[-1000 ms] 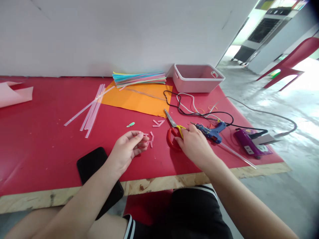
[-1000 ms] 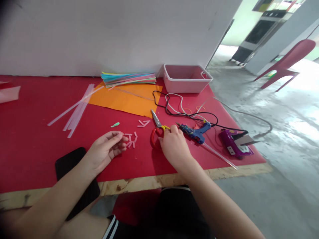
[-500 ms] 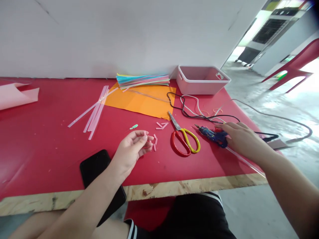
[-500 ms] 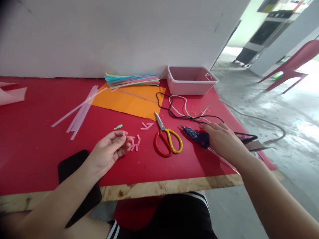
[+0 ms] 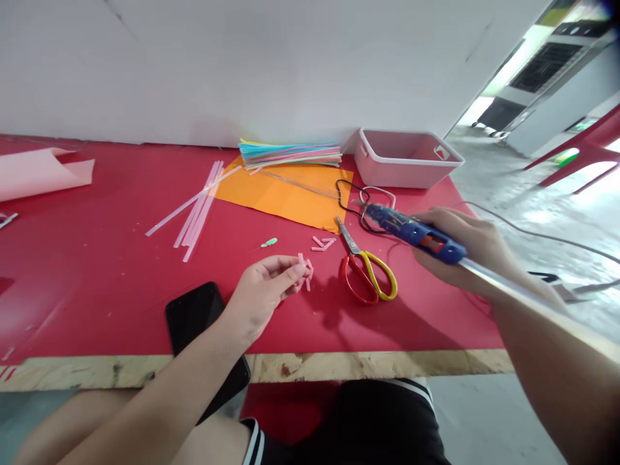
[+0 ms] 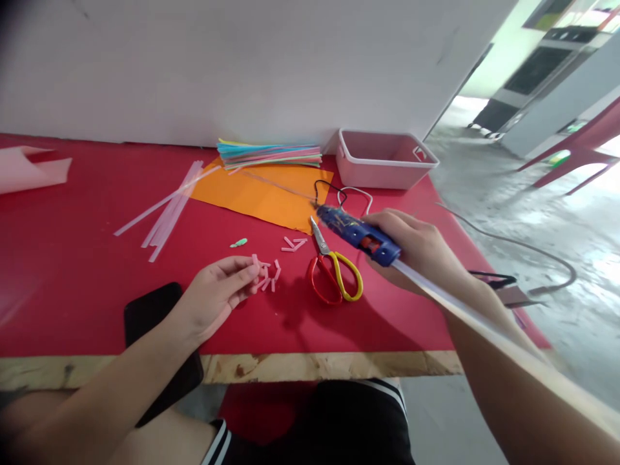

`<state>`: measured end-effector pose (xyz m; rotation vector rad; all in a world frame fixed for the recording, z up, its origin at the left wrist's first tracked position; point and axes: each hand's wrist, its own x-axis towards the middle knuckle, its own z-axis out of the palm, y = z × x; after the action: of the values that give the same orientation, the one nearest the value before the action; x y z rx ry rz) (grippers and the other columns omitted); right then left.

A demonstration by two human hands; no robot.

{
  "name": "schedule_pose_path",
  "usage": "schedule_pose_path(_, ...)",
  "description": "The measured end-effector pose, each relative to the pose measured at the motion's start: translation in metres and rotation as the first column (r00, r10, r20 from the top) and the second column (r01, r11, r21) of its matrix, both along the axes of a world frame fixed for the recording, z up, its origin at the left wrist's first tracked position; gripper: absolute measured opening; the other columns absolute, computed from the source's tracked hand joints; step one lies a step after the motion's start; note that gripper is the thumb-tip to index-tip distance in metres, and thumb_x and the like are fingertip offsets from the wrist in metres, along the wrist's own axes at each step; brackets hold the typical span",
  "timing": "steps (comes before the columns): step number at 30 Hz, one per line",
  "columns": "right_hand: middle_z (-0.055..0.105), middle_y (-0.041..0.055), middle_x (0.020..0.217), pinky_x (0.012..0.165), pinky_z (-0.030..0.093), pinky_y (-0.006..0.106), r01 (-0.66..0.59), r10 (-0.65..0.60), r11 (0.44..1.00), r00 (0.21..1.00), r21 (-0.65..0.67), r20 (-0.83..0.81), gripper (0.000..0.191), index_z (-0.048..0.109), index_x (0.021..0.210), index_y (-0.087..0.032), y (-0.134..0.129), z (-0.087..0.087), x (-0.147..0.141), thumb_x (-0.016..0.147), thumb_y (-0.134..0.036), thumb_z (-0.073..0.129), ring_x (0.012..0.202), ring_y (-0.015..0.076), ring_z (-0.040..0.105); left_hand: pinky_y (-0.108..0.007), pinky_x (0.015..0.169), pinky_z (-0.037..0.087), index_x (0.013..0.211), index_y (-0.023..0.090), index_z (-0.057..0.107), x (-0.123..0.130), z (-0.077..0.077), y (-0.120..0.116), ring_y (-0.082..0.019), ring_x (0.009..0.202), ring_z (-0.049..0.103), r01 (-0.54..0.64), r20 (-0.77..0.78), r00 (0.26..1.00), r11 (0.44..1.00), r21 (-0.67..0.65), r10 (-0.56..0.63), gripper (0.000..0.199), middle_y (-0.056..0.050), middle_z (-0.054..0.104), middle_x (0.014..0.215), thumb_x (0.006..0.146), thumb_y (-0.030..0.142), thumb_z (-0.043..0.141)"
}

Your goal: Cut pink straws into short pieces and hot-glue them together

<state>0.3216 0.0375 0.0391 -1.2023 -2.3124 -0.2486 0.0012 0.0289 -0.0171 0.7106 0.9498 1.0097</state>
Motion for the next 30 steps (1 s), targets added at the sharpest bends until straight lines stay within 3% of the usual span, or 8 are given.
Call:
schedule_pose_path(4, 0.072, 0.0027, 0.085, 0.06, 0.051, 0.028, -0.125, 0.125, 0.992, 0.969, 0.017, -0.214, 0.023, 0.063, 0.104, -0.023, 0.004, -0.015, -0.044, 0.081, -0.023, 0.065, 0.067, 0.0162, 0.066, -0.017, 0.065, 0.053, 0.076, 0.016, 0.082, -0.003, -0.001, 0.0, -0.007, 0.064, 0.065, -0.039, -0.026, 0.999, 0.999, 0.03, 0.04, 0.019, -0.003, 0.079, 0.073, 0.065, 0.024, 0.096)
schedule_pose_path(8, 0.07, -0.0001, 0.077, 0.057, 0.052, 0.028, -0.049, 0.073, 0.996, 0.933, 0.076, -0.352, 0.022, 0.065, 0.099, -0.023, 0.001, -0.046, -0.064, 0.078, -0.021, 0.067, 0.06, 0.0156, 0.064, -0.016, 0.065, 0.055, 0.073, 0.017, 0.081, -0.004, 0.002, -0.003, -0.006, 0.062, 0.066, -0.09, -0.022, 0.996, 0.995, 0.033, 0.09, 0.017, 0.0, 0.079, 0.071, 0.064, 0.02, 0.095)
schedule_pose_path(11, 0.069, -0.0018, 0.074, 0.054, 0.05, 0.026, -0.057, 0.059, 0.998, 0.93, 0.018, -0.364, 0.022, 0.064, 0.098, -0.024, -0.002, -0.058, -0.065, 0.077, -0.017, 0.068, 0.056, 0.0134, 0.062, -0.014, 0.066, 0.055, 0.071, 0.018, 0.078, 0.001, 0.005, -0.006, -0.006, 0.062, 0.067, -0.141, 0.032, 0.99, 0.989, 0.032, 0.14, 0.018, 0.002, 0.076, 0.066, 0.065, 0.019, 0.095)
schedule_pose_path(17, 0.069, 0.0007, 0.079, 0.058, 0.052, 0.026, -0.12, 0.084, 0.989, 0.935, -0.084, -0.346, 0.023, 0.062, 0.103, -0.024, -0.006, -0.056, -0.06, 0.08, -0.021, 0.066, 0.061, 0.0157, 0.065, -0.013, 0.069, 0.053, 0.068, 0.02, 0.055, 0.01, 0.006, -0.013, -0.004, 0.064, 0.066, -0.196, 0.186, 0.964, 0.98, 0.022, 0.189, 0.037, 0.007, 0.073, 0.064, 0.07, 0.013, 0.091)
schedule_pose_path(20, 0.071, 0.0047, 0.086, 0.061, 0.054, 0.03, -0.203, 0.164, 0.975, 0.929, -0.086, -0.332, 0.028, 0.062, 0.11, -0.023, -0.009, -0.059, -0.061, 0.083, -0.025, 0.066, 0.067, 0.0191, 0.067, -0.011, 0.067, 0.051, 0.07, 0.021, 0.051, 0.01, 0.005, -0.013, -0.004, 0.064, 0.064, -0.178, 0.163, 0.971, 0.984, 0.012, 0.174, 0.04, 0.008, 0.072, 0.065, 0.074, 0.013, 0.089)
schedule_pose_path(25, 0.071, 0.005, 0.086, 0.063, 0.055, 0.031, -0.253, 0.205, 0.963, 0.91, -0.091, -0.362, 0.028, 0.062, 0.113, -0.024, -0.011, -0.063, -0.063, 0.085, -0.029, 0.066, 0.069, 0.0204, 0.068, -0.017, 0.082, 0.053, 0.073, 0.021, 0.051, 0.007, 0.003, -0.014, -0.008, 0.083, 0.071, -0.175, 0.115, 0.978, 0.984, 0.024, 0.172, 0.037, 0.006, 0.075, 0.074, 0.077, 0.014, 0.087)
schedule_pose_path(30, 0.071, 0.0052, 0.087, 0.063, 0.056, 0.032, -0.257, 0.211, 0.963, 0.909, -0.085, -0.359, 0.026, 0.062, 0.113, -0.026, -0.012, -0.063, -0.064, 0.087, -0.028, 0.064, 0.07, 0.0208, 0.069, -0.023, 0.079, 0.053, 0.072, 0.022, 0.049, 0.007, 0.003, -0.012, -0.011, 0.076, 0.069, -0.155, 0.083, 0.985, 0.987, 0.041, 0.151, 0.04, 0.006, 0.071, 0.068, 0.074, 0.018, 0.09)
